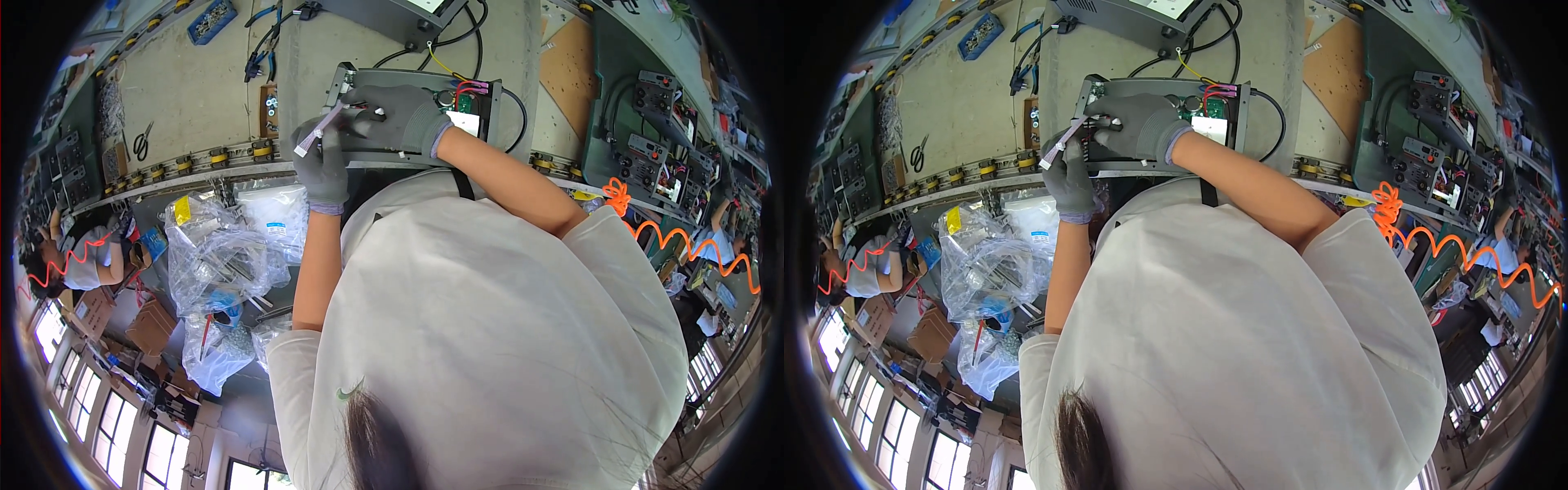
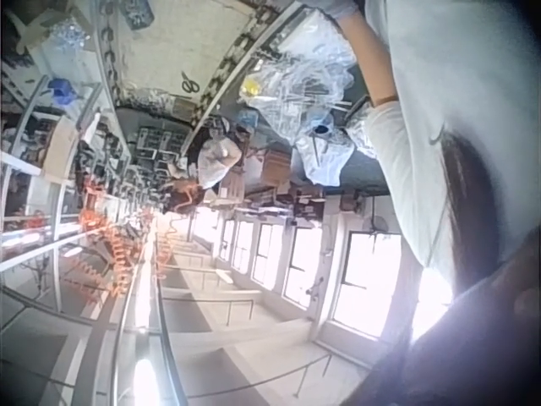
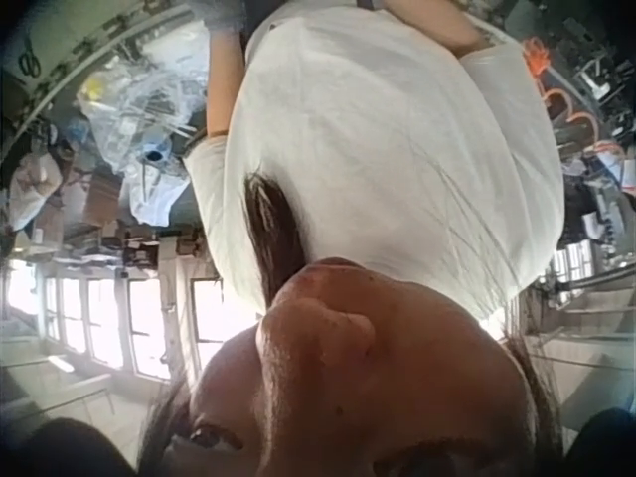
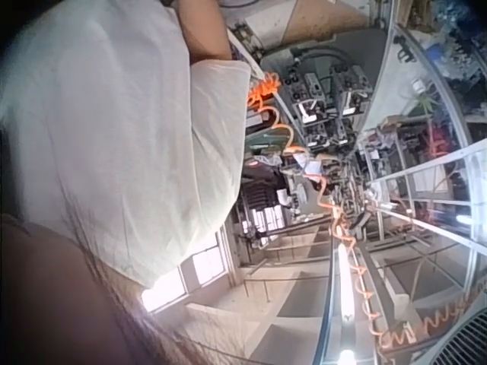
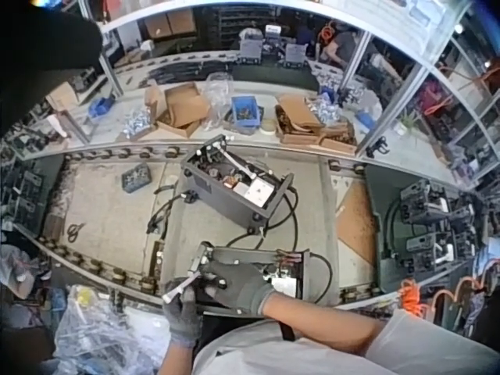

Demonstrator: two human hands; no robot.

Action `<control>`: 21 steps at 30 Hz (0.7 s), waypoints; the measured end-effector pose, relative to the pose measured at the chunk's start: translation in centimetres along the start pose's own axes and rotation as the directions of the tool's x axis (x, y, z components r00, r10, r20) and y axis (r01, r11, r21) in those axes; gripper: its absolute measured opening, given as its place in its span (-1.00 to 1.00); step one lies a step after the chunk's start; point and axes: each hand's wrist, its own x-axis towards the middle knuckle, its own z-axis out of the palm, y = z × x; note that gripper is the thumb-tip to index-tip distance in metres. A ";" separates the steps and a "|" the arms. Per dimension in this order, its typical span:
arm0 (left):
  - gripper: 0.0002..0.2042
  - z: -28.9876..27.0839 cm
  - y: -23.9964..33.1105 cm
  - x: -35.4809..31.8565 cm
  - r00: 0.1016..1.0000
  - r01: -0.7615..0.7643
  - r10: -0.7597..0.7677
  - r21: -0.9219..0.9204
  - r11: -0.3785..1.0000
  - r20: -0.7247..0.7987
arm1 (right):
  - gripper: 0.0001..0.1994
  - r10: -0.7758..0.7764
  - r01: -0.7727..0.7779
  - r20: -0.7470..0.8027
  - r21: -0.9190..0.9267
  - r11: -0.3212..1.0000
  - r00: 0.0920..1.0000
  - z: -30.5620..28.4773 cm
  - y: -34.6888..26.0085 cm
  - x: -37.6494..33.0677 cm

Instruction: The recorder is assembling internal components and wiring of a solar inverter unit.

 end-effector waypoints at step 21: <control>-0.64 -1.0 3.7 -0.5 0.963 0.244 -0.255 -0.117 0.963 -0.086 | -0.70 -0.094 0.073 0.126 0.161 0.984 0.988 2.6 2.4 1.5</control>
